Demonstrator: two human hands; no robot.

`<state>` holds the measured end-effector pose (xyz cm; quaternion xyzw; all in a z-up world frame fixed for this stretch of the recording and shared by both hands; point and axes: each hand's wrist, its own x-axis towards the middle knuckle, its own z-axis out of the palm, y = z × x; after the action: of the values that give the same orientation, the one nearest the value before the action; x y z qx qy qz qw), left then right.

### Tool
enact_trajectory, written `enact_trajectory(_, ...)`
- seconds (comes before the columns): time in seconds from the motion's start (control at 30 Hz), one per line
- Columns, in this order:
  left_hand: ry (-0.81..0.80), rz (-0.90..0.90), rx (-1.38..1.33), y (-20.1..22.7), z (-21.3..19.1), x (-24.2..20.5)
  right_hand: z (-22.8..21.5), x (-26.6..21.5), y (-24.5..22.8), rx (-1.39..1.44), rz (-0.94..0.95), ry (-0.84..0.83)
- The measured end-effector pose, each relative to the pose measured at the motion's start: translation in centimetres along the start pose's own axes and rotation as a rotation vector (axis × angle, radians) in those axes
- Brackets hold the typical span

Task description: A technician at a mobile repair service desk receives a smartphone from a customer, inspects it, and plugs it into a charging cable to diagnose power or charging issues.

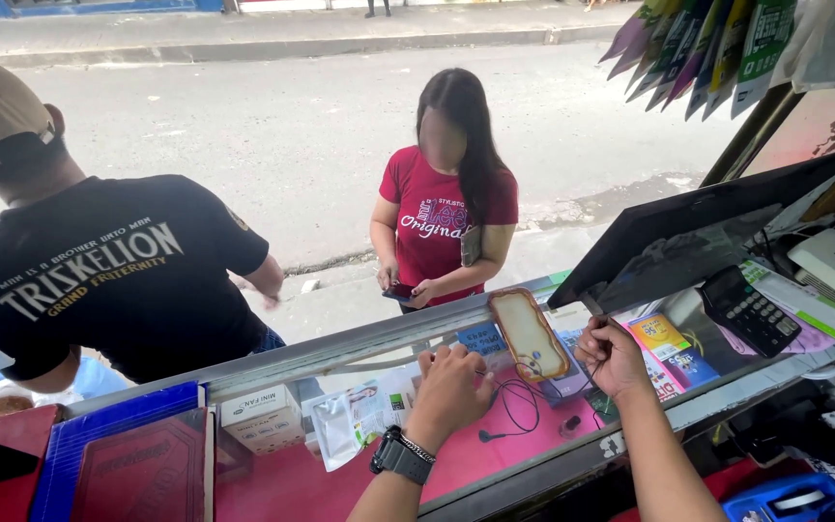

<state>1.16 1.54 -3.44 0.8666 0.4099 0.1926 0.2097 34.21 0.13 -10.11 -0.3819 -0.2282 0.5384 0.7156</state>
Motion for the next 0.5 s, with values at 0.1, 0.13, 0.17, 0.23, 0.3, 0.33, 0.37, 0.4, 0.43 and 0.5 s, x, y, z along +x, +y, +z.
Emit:
enact_trajectory(0.1, -0.007, -0.006, 0.001, 0.0, -0.1, 0.0, -0.6, 0.1, 0.0, 0.064, 0.004, -0.03)
enact_trajectory(0.13, -0.014, -0.009, 0.008, 0.0, -0.2, 0.0, -0.8, 0.1, 0.0, 0.105, -0.002, -0.057)
enact_trajectory(0.17, -0.009, -0.013, 0.006, 0.1, -0.5, 0.0, -0.8, 0.1, -0.1, 0.102, 0.001, -0.061)
enact_trajectory(0.23, -0.027, -0.038, -0.035, 0.4, -0.9, -0.1, -0.8, 0.0, -0.1, 0.104, 0.014, -0.028)
enact_trajectory(0.3, -0.01, -0.045, -0.04, 0.0, -0.8, -0.1, -0.8, 0.2, 0.2, 0.087, -0.004, 0.001)
enact_trajectory(0.33, 0.001, -0.047, -0.048, -0.2, -0.9, -0.1, -0.8, 0.2, 0.5, 0.071, -0.027, 0.037)
enact_trajectory(0.37, 0.002, -0.047, -0.041, -0.2, -1.0, -0.1, -0.9, 0.5, 0.6, 0.077, -0.026, 0.033)
enact_trajectory(0.4, 0.005, -0.061, -0.056, -0.2, -1.1, 0.0, -1.0, 0.7, 0.7, 0.052, -0.026, 0.015)
enact_trajectory(0.43, 0.008, -0.075, -0.071, -0.2, -1.2, 0.0, -1.0, 0.9, 0.8, 0.026, -0.027, -0.004)
enact_trajectory(0.5, 0.023, -0.065, -0.067, 0.0, -1.3, 0.0, -0.2, 0.3, 0.5, -0.028, -0.037, -0.009)
